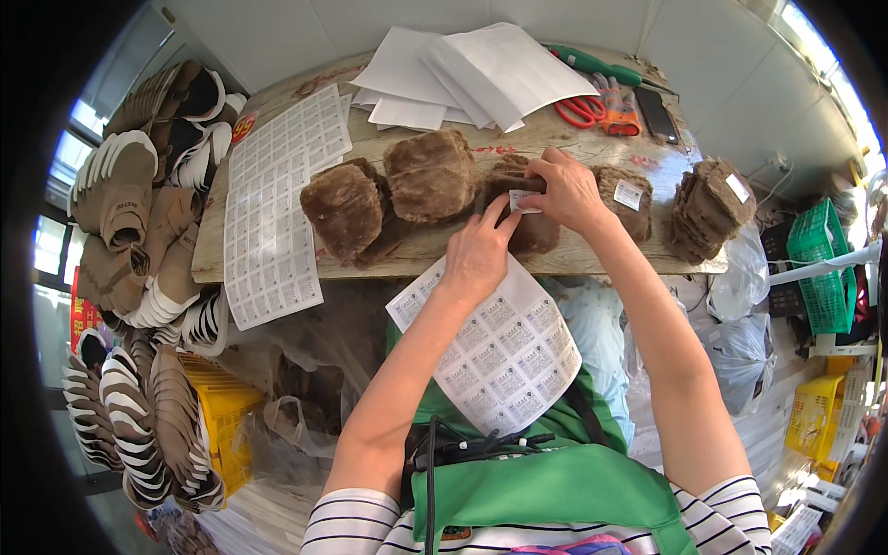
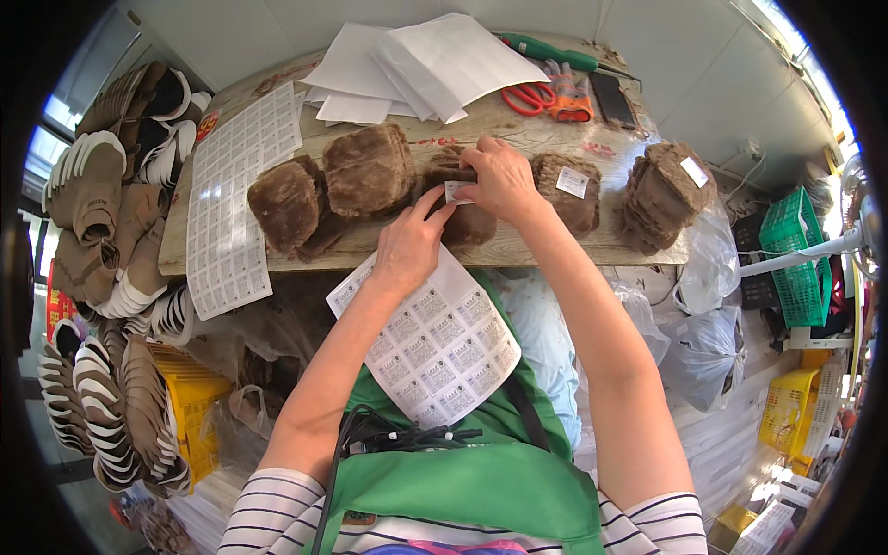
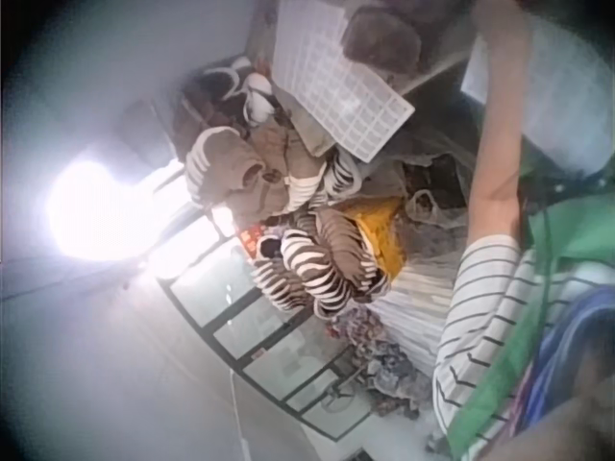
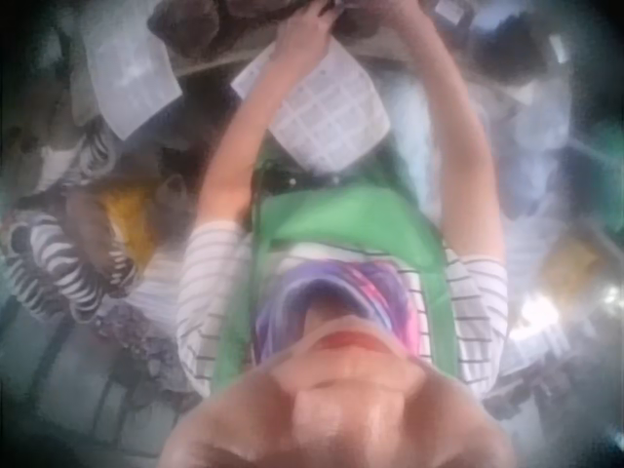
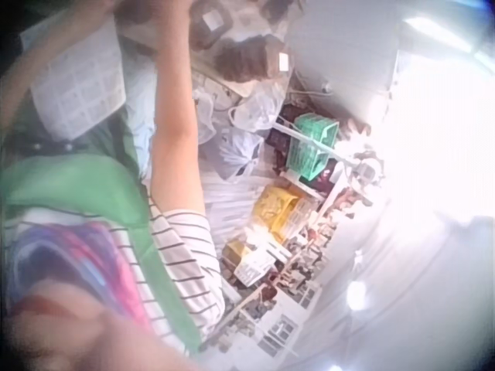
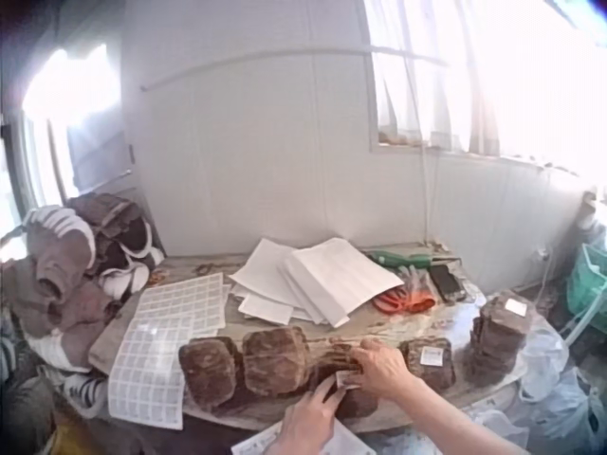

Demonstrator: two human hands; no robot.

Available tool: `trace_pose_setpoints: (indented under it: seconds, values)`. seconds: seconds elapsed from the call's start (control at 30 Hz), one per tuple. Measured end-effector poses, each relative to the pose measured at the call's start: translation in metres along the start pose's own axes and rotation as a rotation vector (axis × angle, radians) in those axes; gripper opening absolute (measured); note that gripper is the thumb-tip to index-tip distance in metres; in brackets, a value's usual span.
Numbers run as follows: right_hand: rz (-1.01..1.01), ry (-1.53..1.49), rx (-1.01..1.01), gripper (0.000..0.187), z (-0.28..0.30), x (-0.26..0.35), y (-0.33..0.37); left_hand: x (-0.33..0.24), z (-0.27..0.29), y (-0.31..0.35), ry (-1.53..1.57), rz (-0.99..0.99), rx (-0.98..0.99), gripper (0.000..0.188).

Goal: The person applies adhesive labels to stacks of brown fabric items on a wooden table. They peel labels from a sheet, place them on the items, and then move the labeled stacks into a plastic bag.

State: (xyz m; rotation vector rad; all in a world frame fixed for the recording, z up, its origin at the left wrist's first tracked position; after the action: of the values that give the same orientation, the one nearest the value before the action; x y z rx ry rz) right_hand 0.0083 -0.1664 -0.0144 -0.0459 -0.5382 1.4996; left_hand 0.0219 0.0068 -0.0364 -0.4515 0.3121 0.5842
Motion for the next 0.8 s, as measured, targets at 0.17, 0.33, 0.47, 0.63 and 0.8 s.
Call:
trace_pose_setpoints:
  seconds: [0.17, 0.33, 0.47, 0.63, 0.8]
  values:
    - [0.034, 0.085, -0.033, 0.039, 0.003, 0.001, 0.002, -0.001, -0.001, 0.001, 0.000, -0.004, -0.007, 0.037]
    - [-0.194, -0.085, 0.211, 0.039, -0.010, -0.005, 0.002, -0.001, -0.001, 0.003, -0.001, -0.008, -0.015, 0.036]
    - [-0.425, -0.662, 0.192, 0.043, -0.009, -0.029, 0.009, -0.002, 0.000, 0.003, 0.017, 0.020, -0.007, 0.036]
    - [-0.559, -1.134, 0.199, 0.046, -0.019, -0.041, 0.023, 0.000, 0.003, 0.005, 0.078, 0.068, -0.056, 0.041]
    - [-0.767, -1.308, 0.066, 0.038, -0.016, -0.041, 0.033, 0.010, 0.000, 0.011, 0.096, 0.059, -0.086, 0.043]
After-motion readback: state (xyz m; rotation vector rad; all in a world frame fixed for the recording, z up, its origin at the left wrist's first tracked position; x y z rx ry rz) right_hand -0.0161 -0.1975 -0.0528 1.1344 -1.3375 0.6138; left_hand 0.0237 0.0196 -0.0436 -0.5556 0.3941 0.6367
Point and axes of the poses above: each hand's wrist, its own y-axis away from the middle knuckle, its own z-axis out of the back of the hand, x = y × z, the point moved 4 cm from there along -y, towards the middle knuckle, and after that the axes turned 2 degrees about z, right-handed, at the moved point
